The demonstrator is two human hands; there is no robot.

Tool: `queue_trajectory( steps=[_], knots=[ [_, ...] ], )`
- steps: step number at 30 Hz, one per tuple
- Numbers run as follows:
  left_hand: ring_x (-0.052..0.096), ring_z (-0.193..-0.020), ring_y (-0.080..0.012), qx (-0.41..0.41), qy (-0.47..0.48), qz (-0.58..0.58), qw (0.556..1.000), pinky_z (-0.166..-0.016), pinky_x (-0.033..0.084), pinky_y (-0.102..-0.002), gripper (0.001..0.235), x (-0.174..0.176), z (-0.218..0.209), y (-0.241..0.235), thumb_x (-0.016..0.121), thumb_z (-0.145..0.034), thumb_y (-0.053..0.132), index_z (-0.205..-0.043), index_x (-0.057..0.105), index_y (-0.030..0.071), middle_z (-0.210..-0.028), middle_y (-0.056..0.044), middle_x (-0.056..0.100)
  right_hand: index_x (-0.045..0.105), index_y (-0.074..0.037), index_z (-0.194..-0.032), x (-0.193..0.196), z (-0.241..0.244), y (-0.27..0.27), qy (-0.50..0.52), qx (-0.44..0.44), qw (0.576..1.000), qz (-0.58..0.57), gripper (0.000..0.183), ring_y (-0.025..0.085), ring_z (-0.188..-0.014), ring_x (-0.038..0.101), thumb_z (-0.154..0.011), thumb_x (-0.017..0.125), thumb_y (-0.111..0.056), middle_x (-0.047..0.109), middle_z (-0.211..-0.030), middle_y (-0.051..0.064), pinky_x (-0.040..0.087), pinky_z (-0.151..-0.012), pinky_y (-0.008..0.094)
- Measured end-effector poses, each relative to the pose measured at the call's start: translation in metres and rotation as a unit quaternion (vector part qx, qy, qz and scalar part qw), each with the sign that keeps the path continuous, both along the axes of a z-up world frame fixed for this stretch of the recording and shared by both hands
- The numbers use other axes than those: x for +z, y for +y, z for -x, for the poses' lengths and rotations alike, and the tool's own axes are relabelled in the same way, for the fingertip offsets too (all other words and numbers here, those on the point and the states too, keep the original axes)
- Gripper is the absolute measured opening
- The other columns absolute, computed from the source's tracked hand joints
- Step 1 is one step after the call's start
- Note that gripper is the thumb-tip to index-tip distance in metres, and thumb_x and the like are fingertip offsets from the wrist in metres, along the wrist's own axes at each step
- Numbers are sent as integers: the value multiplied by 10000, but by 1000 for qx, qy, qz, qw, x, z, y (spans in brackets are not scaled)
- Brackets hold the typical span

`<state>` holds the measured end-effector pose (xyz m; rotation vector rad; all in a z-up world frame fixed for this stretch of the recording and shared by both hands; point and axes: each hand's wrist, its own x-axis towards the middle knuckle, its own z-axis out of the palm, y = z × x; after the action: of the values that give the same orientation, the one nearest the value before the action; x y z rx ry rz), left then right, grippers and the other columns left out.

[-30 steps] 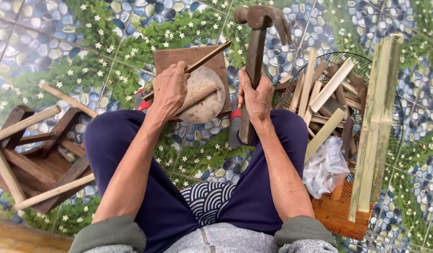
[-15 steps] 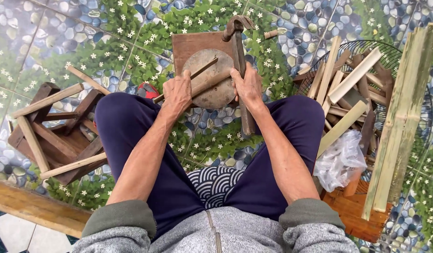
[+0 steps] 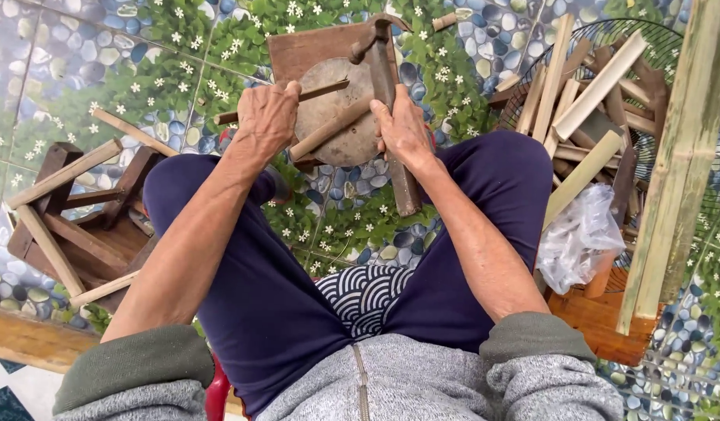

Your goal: The person sits on the floor and uses a hammer and a wooden wedge to split bamboo strips into smaller pieces. They repeatedly position the bamboo on a wooden block, strike it with the hammer, and separate the split pieces by hand.

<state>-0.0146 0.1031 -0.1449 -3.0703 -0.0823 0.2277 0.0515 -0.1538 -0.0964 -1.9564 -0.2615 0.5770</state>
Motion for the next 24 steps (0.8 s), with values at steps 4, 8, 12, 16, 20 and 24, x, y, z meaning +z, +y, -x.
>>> queue_trajectory(
  steps=[4,8,12,16,20,24],
  knots=[
    [525,-620,-209,-13,-10,-52,999,-514,432,-361,196,-16,6,-2,412,-1065,207,-952,568,172,-668,-20,520,481,-38,-1154,13,-2,-2,9,47,995,92,285,195,-425,645,-1046,491,-301,674,-693,89,564,-448,366],
    [302,-507,-120,-38,-78,-86,992,-450,252,-338,194,-12,11,-8,424,-950,14,-894,443,199,-592,57,335,428,-88,-1103,35,-2,4,6,67,990,123,230,157,-456,657,-1062,444,-314,665,-720,23,553,-500,356],
    [342,-493,-125,-31,-64,-89,993,-445,280,-338,213,-14,11,-9,472,-900,-1,-873,447,208,-568,59,363,397,-14,-1176,11,-5,1,-82,54,994,49,256,189,-360,600,-1078,432,-248,644,-670,63,517,-352,325],
    [379,-517,-160,-44,-75,-90,992,-482,297,-355,197,-4,12,-8,464,-897,6,-905,468,202,-591,34,393,399,-19,-1213,14,-11,-1,-26,99,987,123,227,166,-399,582,-1074,436,-194,642,-768,93,545,-389,317],
    [455,-549,-192,-30,-46,-72,996,-519,349,-371,182,-4,13,-11,480,-901,21,-965,481,191,-626,11,466,389,19,-1190,-8,-19,-8,-82,83,993,-20,232,170,-368,589,-1107,453,-188,622,-717,88,595,-293,264],
    [383,-499,-151,-20,-76,-79,994,-474,315,-352,197,-13,9,-11,450,-948,17,-912,519,198,-565,38,419,375,39,-1288,1,-16,-1,-118,43,992,-2,265,122,-346,573,-1100,426,-140,610,-678,37,585,-262,231]
  ],
)
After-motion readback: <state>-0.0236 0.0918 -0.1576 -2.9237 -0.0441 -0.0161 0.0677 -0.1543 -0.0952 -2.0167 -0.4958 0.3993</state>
